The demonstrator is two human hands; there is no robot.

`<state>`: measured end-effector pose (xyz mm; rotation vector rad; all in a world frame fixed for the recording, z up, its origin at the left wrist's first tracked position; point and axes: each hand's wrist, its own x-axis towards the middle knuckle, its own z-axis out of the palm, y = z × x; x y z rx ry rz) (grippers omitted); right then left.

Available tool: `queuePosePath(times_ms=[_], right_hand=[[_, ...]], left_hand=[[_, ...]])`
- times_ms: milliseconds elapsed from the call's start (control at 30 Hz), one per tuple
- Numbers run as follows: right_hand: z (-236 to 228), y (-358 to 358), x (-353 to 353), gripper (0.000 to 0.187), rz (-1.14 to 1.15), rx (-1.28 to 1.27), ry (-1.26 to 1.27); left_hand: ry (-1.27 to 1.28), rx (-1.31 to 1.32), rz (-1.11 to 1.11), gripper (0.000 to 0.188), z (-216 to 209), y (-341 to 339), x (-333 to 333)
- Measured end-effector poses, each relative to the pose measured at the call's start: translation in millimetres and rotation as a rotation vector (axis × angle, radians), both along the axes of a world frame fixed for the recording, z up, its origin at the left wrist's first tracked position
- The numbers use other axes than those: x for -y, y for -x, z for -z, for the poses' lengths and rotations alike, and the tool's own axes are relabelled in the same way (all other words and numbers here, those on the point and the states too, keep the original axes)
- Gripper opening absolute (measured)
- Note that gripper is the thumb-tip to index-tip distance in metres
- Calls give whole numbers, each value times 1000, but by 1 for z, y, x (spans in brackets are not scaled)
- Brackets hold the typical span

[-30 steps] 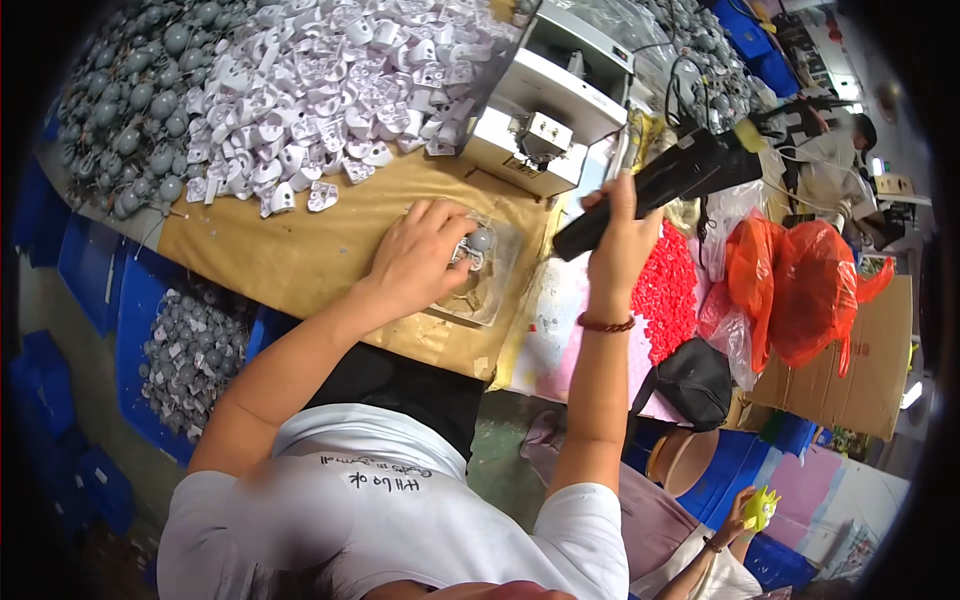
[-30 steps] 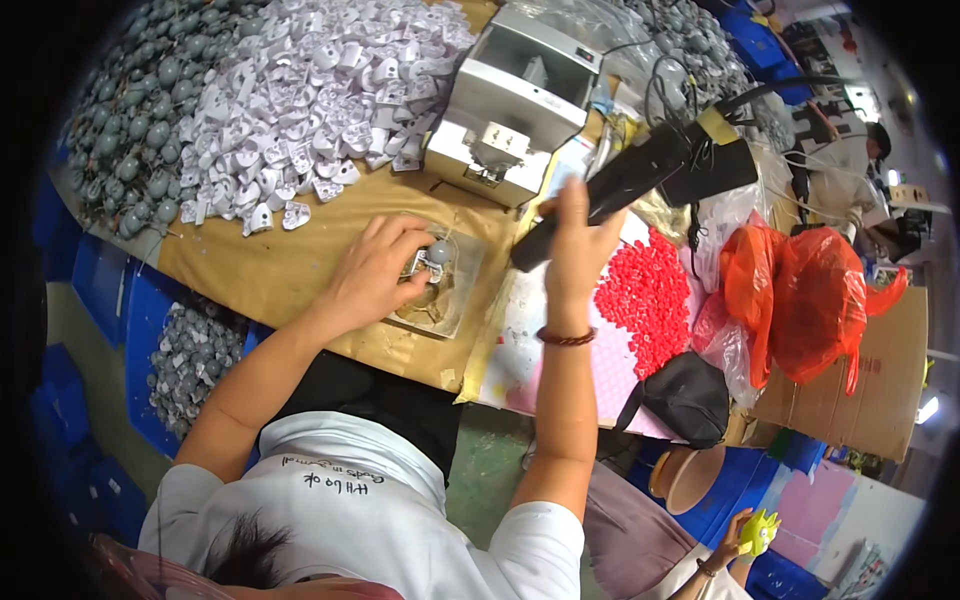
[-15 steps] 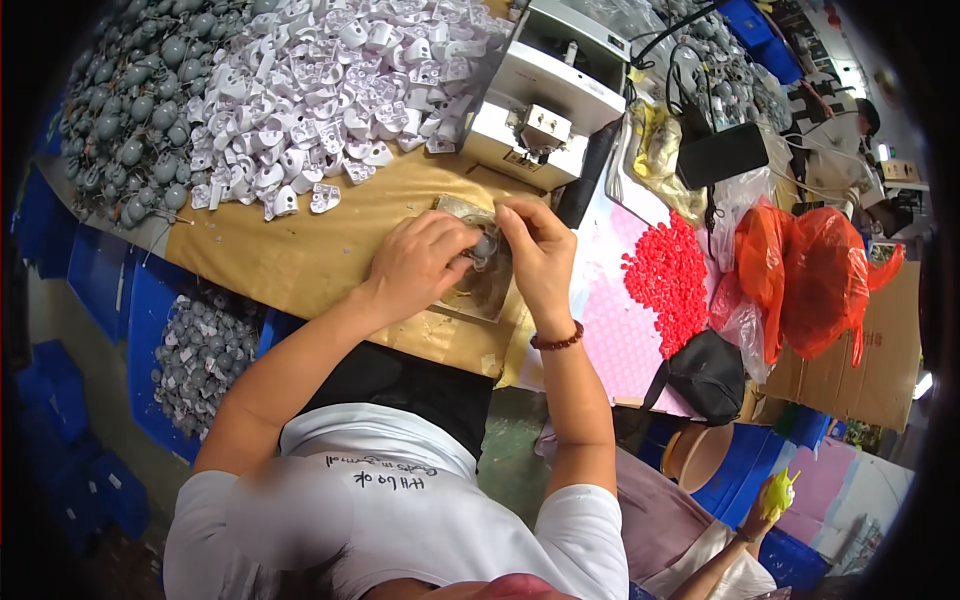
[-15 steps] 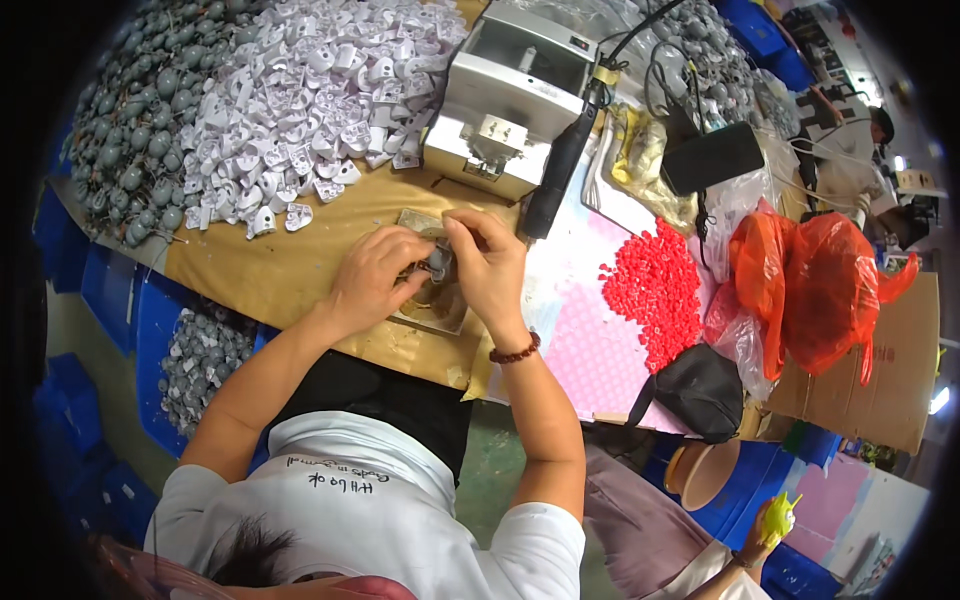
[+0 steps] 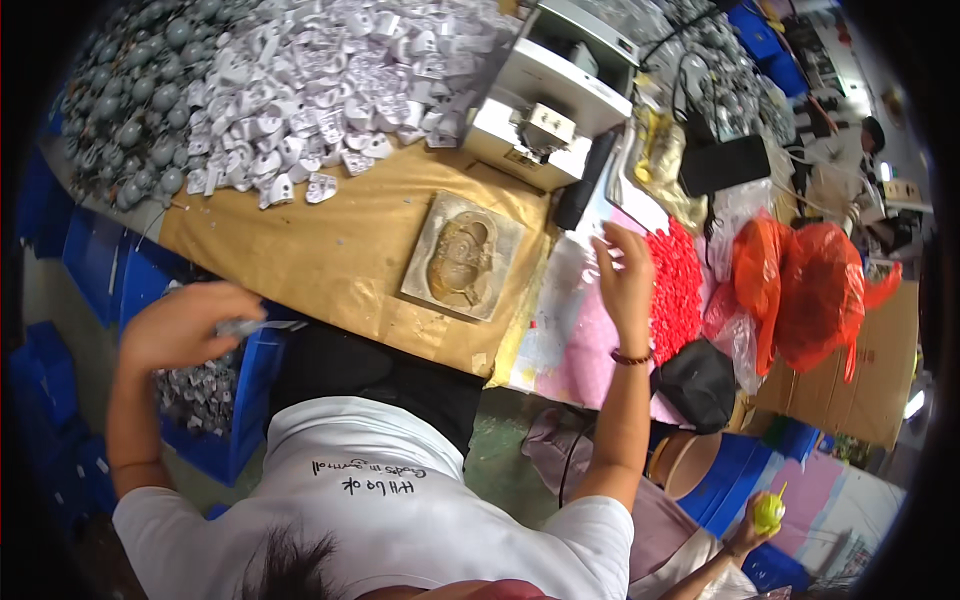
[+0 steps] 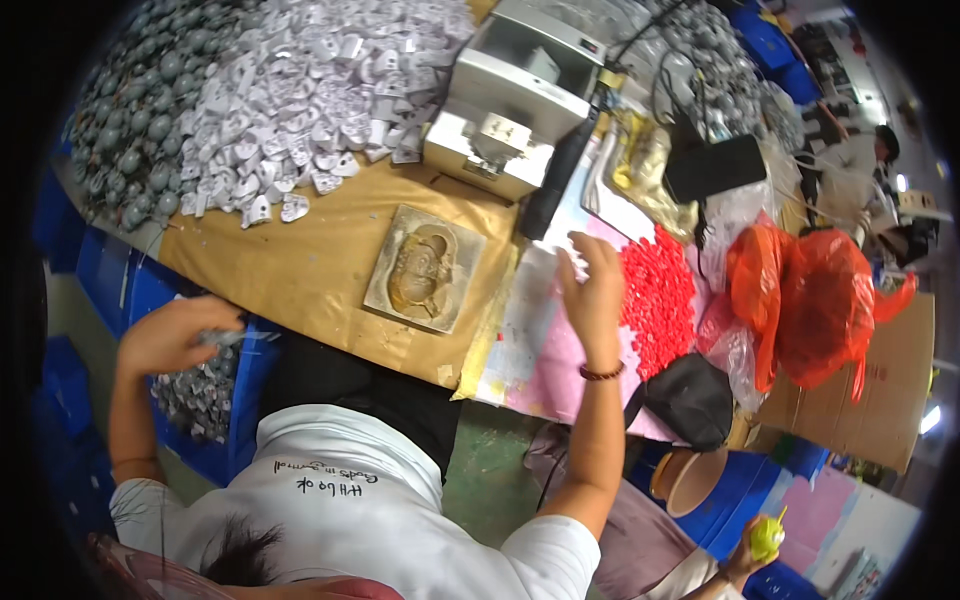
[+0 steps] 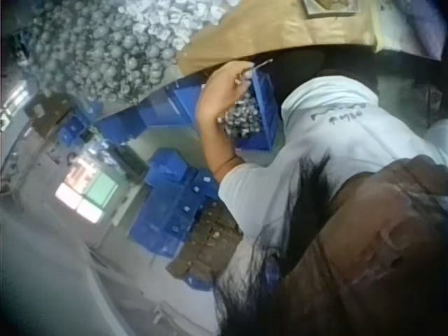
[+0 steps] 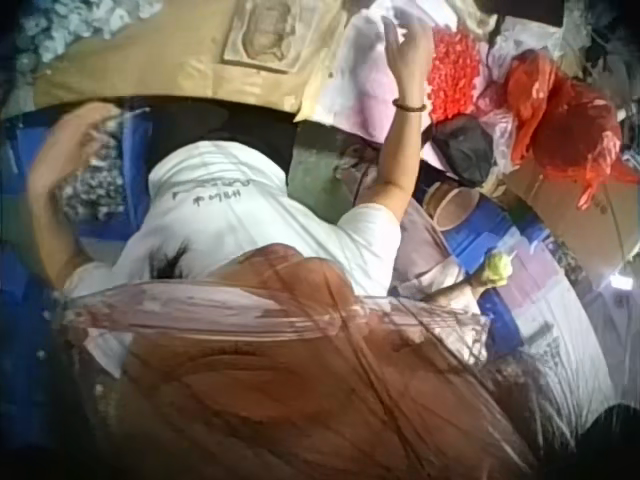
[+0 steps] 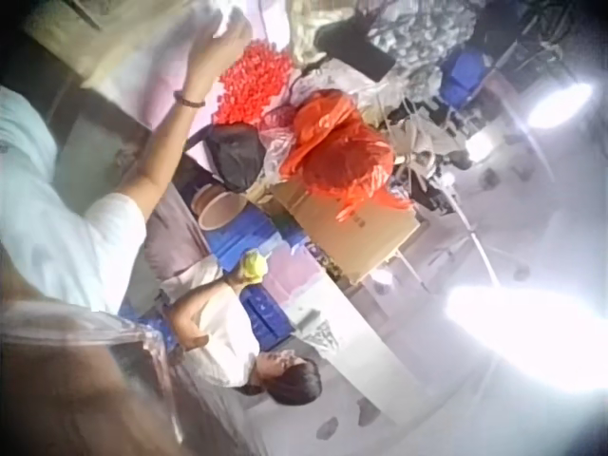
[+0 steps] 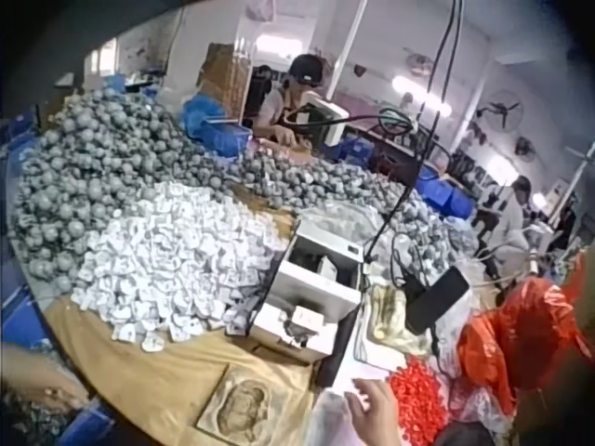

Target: Assembling small spherical toy parts using white paper-like inserts and an electric screwdriver.

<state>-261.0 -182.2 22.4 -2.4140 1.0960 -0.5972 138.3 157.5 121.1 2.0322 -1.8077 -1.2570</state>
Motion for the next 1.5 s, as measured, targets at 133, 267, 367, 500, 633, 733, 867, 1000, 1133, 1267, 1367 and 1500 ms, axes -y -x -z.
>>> queuePosePath(times_ms=[133, 267, 367, 500, 633, 733, 867, 1000, 1133, 1267, 1367, 1500], right_hand=[[8, 40, 16, 22, -3, -323, 328], [24, 49, 19, 21, -30, -420, 330], [29, 49, 22, 22, -56, -414, 329], [32, 57, 24, 21, -51, -411, 359], [34, 59, 26, 20, -44, -339, 347], [29, 50, 22, 17, 8, -151, 254], [25, 35, 9, 14, 45, 232, -56], [24, 20, -6, 17, 48, 521, -463], [16, -7, -22, 18, 94, 698, -736], [8, -41, -39, 14, 23, 678, -746], [4, -51, -45, 11, -57, 589, -673], [12, -55, -52, 14, -242, 495, -440]], left_hand=[[64, 153, -35, 38, -14, -12, -27], [423, 374, -136, 34, 14, 13, 36], [801, 552, -60, 30, 61, 22, 103], [802, 875, 92, 20, 112, 33, 179], [716, 1019, 233, 15, 117, 36, 190], [806, 1005, 255, 12, 121, 29, 190], [935, 902, 360, 9, 126, 22, 184], [1090, 742, 404, 13, 114, 13, 178], [1224, 418, 250, 13, 108, 35, 181], [1228, 94, 59, 17, 91, 108, 171], [1084, 44, 20, 17, 119, 136, 163], [1101, 43, 42, 14, 135, 140, 149]])
